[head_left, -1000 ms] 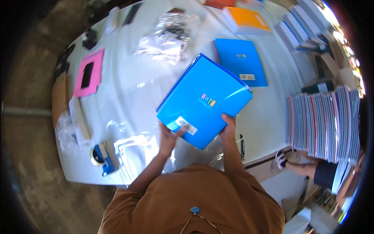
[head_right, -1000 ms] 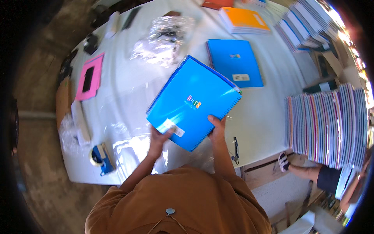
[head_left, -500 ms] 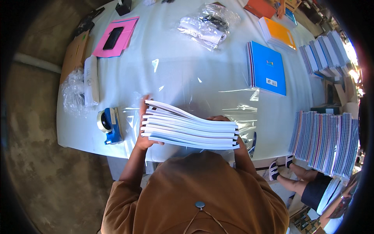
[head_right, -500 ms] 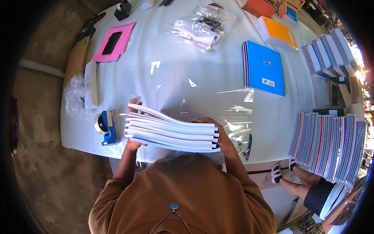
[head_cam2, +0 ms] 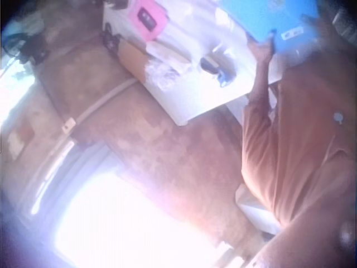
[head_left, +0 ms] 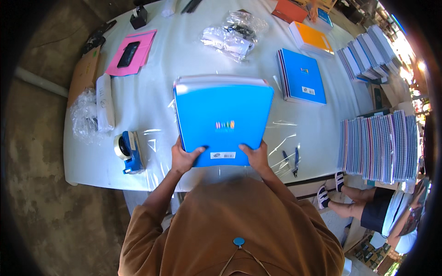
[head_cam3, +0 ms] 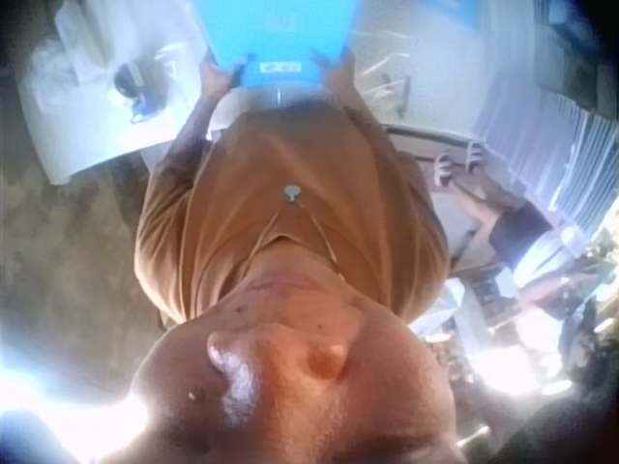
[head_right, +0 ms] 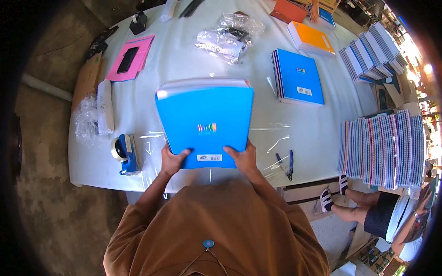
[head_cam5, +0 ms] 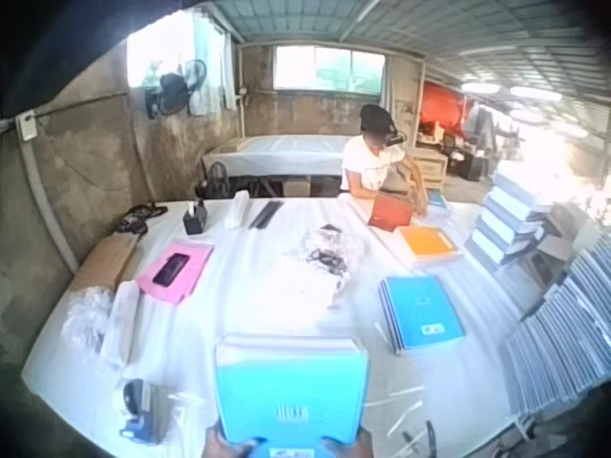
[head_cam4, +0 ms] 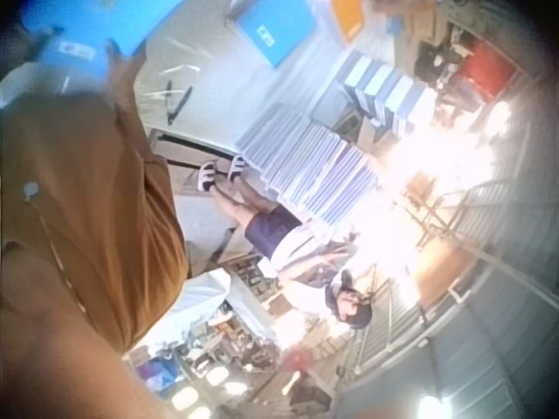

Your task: The person places stacks of notebooks into clear plastic bags, folds the bags closed, and secures them with adhesive tape before setting them aside.

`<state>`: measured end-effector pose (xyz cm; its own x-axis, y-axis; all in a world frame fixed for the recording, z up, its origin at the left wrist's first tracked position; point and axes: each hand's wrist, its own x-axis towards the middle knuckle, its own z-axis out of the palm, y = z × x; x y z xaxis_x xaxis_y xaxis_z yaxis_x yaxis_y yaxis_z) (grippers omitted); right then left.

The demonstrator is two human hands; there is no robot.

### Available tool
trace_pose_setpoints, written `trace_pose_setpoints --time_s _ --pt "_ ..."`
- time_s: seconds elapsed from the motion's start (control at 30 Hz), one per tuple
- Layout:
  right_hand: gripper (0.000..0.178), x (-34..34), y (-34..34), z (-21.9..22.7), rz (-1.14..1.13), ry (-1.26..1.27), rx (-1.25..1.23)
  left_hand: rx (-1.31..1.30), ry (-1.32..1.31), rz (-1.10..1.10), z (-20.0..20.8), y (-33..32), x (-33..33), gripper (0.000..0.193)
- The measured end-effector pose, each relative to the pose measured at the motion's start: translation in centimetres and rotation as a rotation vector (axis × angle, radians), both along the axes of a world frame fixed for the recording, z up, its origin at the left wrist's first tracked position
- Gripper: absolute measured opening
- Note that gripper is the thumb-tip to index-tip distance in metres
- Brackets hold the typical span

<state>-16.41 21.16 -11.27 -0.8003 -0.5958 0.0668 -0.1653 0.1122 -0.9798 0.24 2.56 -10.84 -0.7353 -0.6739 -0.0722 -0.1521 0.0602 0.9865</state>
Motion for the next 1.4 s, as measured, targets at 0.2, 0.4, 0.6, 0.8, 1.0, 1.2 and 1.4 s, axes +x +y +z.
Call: trace_pose_setpoints --time_s 0.2,0.4,0.6,0.8,1.0,1.2,1.4 --pt "0.053 -1.5 -1.9 -2.4 0.049 -0.279 0.368 0.147 -0.452 -0.024 -1.1 -2.4 -1.0 0.072" --pt "0.059 -2.3 -2.5 -3.7 0.099 -0.419 0.411 0.143 -0.664 -0.071 -1.1 -3.5 -1.8 0.084" --pt "0.058 -3.5 1.4 0.1 -0.166 0.236 0.852 -0.471 -1.010 0.074 1.4 -5.6 -0.2 0.066" --pt "0.045 -6.3 8.1 -5.1 -0.779 0.341 1.042 -1.058 -0.850 0.572 -8.6 -7.5 3.1 0.038" --pt "0.019 -7.3 7.6 0.8 -0.780 0.332 0.532 -0.343 -0.251 0.516 -4.0 -8.6 0.8 0.043" --pt "0.017 -8.3 7.5 2.2 -0.564 0.318 0.511 -0.952 -0.858 0.668 -7.3 -9.1 0.6 0.040" --pt "0.008 -7.8 7.0 5.3 -0.192 -0.139 0.417 -0.423 -0.294 0.474 -2.1 -10.5 -0.3 0.036"
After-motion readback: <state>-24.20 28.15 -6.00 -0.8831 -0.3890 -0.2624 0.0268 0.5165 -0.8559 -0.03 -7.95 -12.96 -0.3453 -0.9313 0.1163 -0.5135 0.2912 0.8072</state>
